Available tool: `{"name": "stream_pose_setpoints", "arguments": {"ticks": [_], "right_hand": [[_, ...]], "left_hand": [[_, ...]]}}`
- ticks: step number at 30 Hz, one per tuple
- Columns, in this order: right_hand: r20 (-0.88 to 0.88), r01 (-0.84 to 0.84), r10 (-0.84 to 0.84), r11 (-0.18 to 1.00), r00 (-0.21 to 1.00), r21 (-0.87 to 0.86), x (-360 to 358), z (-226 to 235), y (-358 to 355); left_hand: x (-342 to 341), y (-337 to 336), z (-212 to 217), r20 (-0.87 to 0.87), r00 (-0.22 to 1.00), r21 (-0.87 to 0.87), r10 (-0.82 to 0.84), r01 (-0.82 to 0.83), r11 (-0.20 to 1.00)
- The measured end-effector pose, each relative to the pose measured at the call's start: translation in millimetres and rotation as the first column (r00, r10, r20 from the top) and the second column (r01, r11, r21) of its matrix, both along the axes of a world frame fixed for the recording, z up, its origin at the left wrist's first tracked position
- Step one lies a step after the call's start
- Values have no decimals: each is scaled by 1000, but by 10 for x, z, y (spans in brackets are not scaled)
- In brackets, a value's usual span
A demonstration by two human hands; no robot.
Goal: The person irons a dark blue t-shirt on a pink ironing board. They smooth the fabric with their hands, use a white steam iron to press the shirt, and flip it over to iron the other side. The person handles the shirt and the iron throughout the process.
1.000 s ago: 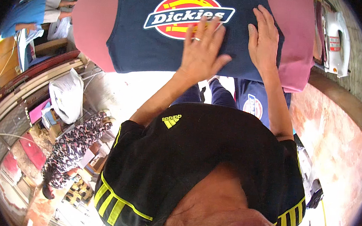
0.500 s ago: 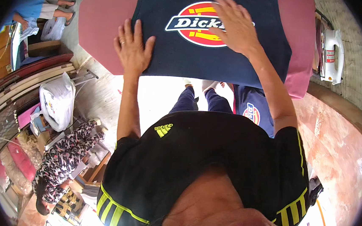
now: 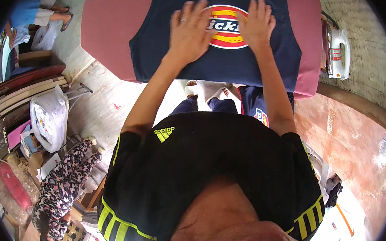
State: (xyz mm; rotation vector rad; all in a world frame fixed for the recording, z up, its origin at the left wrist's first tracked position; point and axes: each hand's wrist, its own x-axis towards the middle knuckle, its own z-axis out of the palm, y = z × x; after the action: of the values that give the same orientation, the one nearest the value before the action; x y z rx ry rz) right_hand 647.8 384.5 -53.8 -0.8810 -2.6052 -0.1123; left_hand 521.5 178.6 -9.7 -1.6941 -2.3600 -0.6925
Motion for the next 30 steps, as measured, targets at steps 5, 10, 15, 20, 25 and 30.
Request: {"name": "stream_pose_setpoints", "arguments": {"ticks": [5,10,15,20,25,30], "right_hand": [[66,-273,274,961,959,-35,220,172,-117],[15,-75,75,997,997,2,932,177,381],[95,139,-143,989,985,53,1367,96,257],[48,173,-176,984,983,44,1428,81,245],[-36,-7,5,999,999,-52,1616,167,400],[175,129,-71,930,982,-344,1430,586,399]], "left_hand": [[-407,372,-334,-193,981,-35,-9,3,999],[-1001,-1,-91,-179,973,-37,147,-156,987],[-1465,-417,-340,-212,929,4,304,-310,951],[-850,-653,-255,-138,921,84,365,-356,931],[-604,-897,-240,-202,926,-166,319,-354,921],[-799,-1001,-246,-258,920,-145,296,-340,929]]}}
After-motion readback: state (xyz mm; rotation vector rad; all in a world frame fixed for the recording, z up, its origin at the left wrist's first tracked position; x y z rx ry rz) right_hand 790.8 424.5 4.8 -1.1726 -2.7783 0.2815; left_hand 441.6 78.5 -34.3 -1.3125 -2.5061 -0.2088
